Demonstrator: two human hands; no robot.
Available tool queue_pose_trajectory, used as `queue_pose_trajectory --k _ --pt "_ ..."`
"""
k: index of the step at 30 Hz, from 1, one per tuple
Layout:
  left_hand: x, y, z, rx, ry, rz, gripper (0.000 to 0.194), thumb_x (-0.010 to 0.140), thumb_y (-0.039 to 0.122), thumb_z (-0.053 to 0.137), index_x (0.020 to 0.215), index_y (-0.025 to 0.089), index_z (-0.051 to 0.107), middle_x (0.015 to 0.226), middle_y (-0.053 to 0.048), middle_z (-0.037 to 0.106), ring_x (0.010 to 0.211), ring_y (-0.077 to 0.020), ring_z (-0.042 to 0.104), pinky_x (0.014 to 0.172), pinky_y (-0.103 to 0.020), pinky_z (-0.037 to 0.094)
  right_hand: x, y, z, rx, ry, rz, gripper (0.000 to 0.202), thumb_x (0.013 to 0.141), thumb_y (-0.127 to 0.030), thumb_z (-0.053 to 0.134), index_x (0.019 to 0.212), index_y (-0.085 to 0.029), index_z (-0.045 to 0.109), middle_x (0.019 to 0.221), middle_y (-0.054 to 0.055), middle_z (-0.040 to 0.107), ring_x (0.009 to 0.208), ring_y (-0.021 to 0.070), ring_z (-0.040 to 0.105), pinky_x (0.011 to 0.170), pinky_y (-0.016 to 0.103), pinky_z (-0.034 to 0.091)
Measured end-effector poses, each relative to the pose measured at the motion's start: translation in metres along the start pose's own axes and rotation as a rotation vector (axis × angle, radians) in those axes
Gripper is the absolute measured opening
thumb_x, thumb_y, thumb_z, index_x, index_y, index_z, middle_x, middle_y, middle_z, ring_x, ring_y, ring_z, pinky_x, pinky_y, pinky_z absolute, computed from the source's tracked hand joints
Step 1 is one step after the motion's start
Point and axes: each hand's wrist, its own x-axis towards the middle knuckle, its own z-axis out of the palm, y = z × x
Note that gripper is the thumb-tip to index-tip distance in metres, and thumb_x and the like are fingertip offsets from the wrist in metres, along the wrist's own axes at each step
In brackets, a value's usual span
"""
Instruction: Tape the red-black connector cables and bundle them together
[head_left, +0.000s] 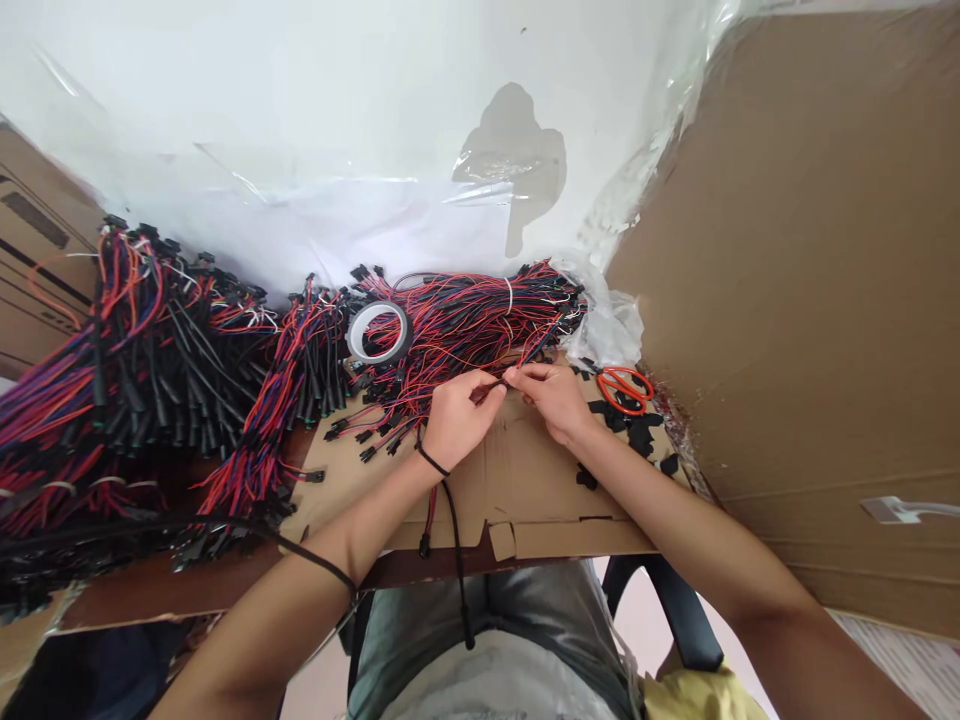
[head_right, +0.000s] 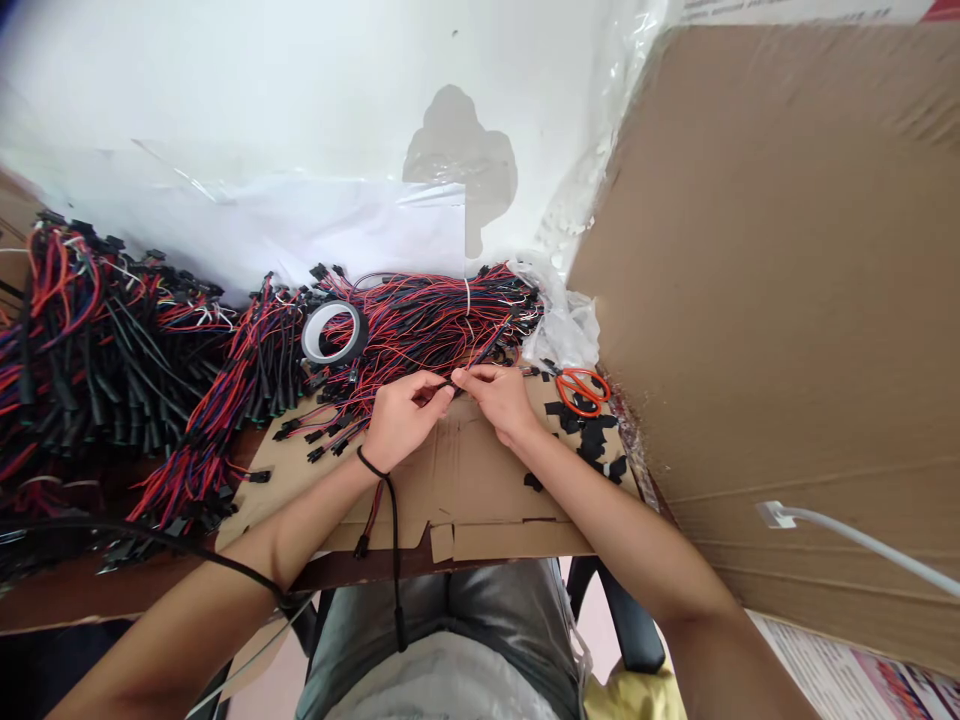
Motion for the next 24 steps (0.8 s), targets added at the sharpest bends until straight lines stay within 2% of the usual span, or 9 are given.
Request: queue_pose_trajectory --k 3,7,13,16,18,20,22,24 --pt "0.001 0.005 -0.001 -0.259 -0.030 -0.219 0.015 0.078 0.028 0.062 0.070 0.015 0.063 0.058 0.001 0.062 0.050 -0.0103 0.058 0.053 -0.021 0.048 0.001 0.001 -0.001 0.006 -0.027 -0.027 0.035 0.056 -0.048 0.077 0.060 -0.015 0.066 0.051 -0.005 0.048 0.051 0.0063 0.032 0.052 0.025 0.028" --pt "0.004 0.014 -0.005 -0.625 -0.065 -0.513 0.012 0.075 0.018 0.064 0.065 0.012 0.062 0.056 0.000 0.061 0.045 -0.0076 0.054 0.045 -0.018 0.047 0.002 0.002 -0.002 0.039 -0.107 -0.101 0.034 0.058 -0.048 0.077 0.063 -0.016 0.068 0.058 -0.003 0.055 0.055 0.0076 0.040 0.057 0.025 0.035" --pt "0.014 0.015 -0.016 -1.045 -0.325 -0.993 0.024 0.087 0.011 0.048 0.067 0.009 0.061 0.052 -0.002 0.056 0.038 -0.0035 0.048 0.036 -0.010 0.041 0.002 0.005 -0.003 0.064 -0.205 -0.217 0.033 0.063 -0.049 0.076 0.063 -0.017 0.067 0.064 -0.001 0.061 0.061 0.0096 0.048 0.064 0.026 0.042" --pt "0.017 0.012 -0.018 -1.208 -0.463 -1.142 0.031 0.091 0.011 0.039 0.066 0.008 0.058 0.052 -0.001 0.052 0.037 -0.0019 0.044 0.033 -0.006 0.036 0.002 0.006 -0.004 0.065 -0.244 -0.263 0.034 0.066 -0.049 0.075 0.059 -0.017 0.066 0.065 -0.001 0.062 0.062 0.0101 0.051 0.066 0.027 0.043" --pt "0.018 0.011 -0.018 -1.253 -0.546 -1.192 0.035 0.092 0.010 0.034 0.064 0.008 0.055 0.052 -0.001 0.051 0.035 -0.0005 0.040 0.031 -0.004 0.031 0.002 0.006 -0.005 0.054 -0.268 -0.275 0.034 0.067 -0.050 0.075 0.059 -0.017 0.066 0.065 0.000 0.063 0.063 0.0108 0.052 0.067 0.027 0.043" --pt "0.017 0.011 -0.018 -1.227 -0.572 -1.175 0.034 0.092 0.009 0.035 0.064 0.008 0.055 0.053 -0.001 0.051 0.035 -0.0003 0.040 0.029 -0.004 0.028 0.001 0.005 -0.005 0.054 -0.283 -0.263 0.035 0.066 -0.050 0.075 0.059 -0.017 0.066 0.064 0.000 0.062 0.063 0.0111 0.052 0.066 0.027 0.043" --pt "0.014 0.012 -0.017 -1.126 -0.487 -1.047 0.028 0.090 0.009 0.043 0.067 0.008 0.059 0.056 -0.003 0.056 0.039 -0.0021 0.047 0.031 -0.006 0.032 0.001 0.004 -0.005 0.072 -0.279 -0.231 0.035 0.065 -0.051 0.075 0.060 -0.018 0.066 0.064 -0.001 0.061 0.062 0.0108 0.051 0.065 0.027 0.042" --pt "0.012 0.014 -0.016 -0.994 -0.351 -0.860 0.018 0.086 0.010 0.052 0.072 0.009 0.063 0.063 -0.003 0.062 0.048 -0.0062 0.058 0.039 -0.011 0.043 0.000 0.002 -0.004 0.082 -0.251 -0.192 0.035 0.065 -0.051 0.075 0.063 -0.018 0.067 0.063 -0.001 0.059 0.060 0.0102 0.048 0.062 0.026 0.040"
